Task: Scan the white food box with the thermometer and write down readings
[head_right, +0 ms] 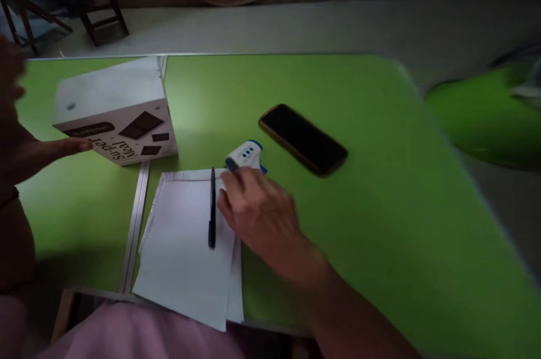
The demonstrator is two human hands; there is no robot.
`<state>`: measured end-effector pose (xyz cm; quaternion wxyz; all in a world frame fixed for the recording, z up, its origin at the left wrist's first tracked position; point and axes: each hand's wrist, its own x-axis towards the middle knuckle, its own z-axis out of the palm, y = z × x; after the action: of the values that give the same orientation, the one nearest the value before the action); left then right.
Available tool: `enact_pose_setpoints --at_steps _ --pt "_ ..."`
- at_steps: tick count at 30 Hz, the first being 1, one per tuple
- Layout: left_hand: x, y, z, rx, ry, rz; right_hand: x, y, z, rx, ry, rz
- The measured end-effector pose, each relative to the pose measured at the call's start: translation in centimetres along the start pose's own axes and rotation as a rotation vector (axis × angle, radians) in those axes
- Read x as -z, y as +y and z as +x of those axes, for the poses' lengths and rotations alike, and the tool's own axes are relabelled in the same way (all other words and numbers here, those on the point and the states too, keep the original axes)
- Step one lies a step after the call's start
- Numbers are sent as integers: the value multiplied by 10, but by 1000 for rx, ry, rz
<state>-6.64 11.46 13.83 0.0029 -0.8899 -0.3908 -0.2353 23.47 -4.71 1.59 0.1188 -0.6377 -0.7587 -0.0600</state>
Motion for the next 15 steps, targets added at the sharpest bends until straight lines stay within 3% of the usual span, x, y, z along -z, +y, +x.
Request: enact_pose_setpoints --at_steps 3,6,9,12,15 --pt "-17 -41 2 -26 -354 -423 7 17 5 -230 -23 -104" --pt "-44 -56 3 -136 -615 -626 1 33 11 -419 -232 -88" --pt "-65 -45 3 -144 -555 -727 -9 41 15 -503 -375 30" --pt "-75 -26 4 -90 -345 -758 -14 44 16 -530 -369 113" --pt "-73 -9 6 -25 -255 -805 -13 45 17 -563 -308 155"
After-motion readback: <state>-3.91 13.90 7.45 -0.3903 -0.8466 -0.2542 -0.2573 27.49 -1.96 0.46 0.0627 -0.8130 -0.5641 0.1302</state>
